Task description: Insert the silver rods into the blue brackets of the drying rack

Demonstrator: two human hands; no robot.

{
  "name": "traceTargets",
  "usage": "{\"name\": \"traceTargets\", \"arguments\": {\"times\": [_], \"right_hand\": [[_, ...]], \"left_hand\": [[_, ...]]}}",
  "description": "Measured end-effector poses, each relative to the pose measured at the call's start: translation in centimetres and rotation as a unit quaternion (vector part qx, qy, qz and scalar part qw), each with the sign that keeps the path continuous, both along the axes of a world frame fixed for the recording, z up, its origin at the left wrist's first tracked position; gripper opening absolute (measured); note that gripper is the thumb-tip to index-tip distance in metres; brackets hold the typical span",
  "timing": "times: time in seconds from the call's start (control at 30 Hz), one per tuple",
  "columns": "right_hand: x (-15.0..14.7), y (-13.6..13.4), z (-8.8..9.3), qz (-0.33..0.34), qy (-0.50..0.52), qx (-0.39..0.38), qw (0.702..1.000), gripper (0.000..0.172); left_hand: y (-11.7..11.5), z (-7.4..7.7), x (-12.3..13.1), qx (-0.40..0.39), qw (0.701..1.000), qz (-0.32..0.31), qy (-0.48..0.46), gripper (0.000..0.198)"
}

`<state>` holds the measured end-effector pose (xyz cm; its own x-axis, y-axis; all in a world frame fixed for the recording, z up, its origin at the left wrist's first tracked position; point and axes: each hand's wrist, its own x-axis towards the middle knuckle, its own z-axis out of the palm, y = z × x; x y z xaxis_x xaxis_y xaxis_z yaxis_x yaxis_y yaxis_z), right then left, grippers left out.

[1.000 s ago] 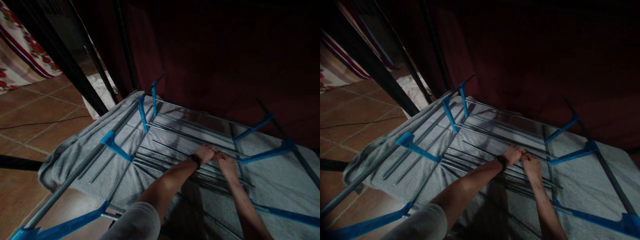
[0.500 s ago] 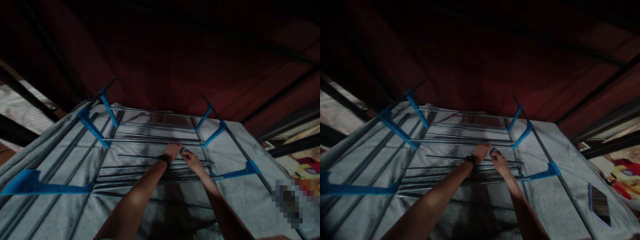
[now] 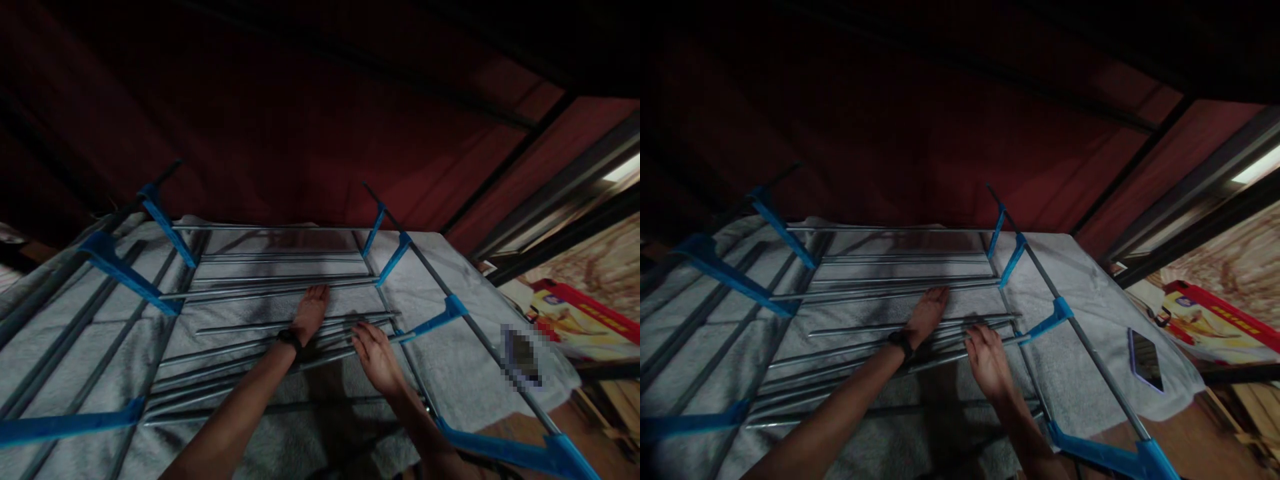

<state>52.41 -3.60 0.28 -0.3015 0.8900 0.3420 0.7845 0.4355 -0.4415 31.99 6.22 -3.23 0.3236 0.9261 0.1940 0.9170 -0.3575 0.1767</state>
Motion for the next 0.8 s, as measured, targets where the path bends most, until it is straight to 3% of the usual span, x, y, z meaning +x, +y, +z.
{"name": "traceTargets", "arguments": {"times": [0.17,0.3,0.47,0.6,0.7,0.8], "right_hand": [[-1.1,-5.0,-0.1,0.053,0.006,0.049,0.997,0.04],[-1.5,-10.6,-0.9,0.103,-0.003,-0.011,0.995,0.051],[0.2,-15.8,-2.3,0.08,-0.017,-0.046,0.996,0.054],[2.2,-18.8,-2.4,0.066,-0.019,-0.094,0.993,0.053],[3.5,-21.5,-2.7,0.058,0.004,-0.139,0.989,0.044],[5.4,-24.1,-3.9,-0.003,0.077,-0.178,0.981,0.027]], "left_hand": [[-3.5,0.3,-1.2,0.032,0.997,0.019,-0.07,0.047],[-8.1,0.4,-1.8,0.06,0.99,0.037,-0.125,0.037],[-14.1,1.4,-3.7,0.144,0.982,0.028,-0.117,0.035],[-19.4,1.9,-4.8,0.145,0.984,-0.011,-0.103,0.04],[-24.3,1.2,-4.7,0.134,0.985,-0.056,-0.091,0.046],[-29.2,-0.5,-4.9,0.144,0.984,-0.092,-0.054,0.046]]}}
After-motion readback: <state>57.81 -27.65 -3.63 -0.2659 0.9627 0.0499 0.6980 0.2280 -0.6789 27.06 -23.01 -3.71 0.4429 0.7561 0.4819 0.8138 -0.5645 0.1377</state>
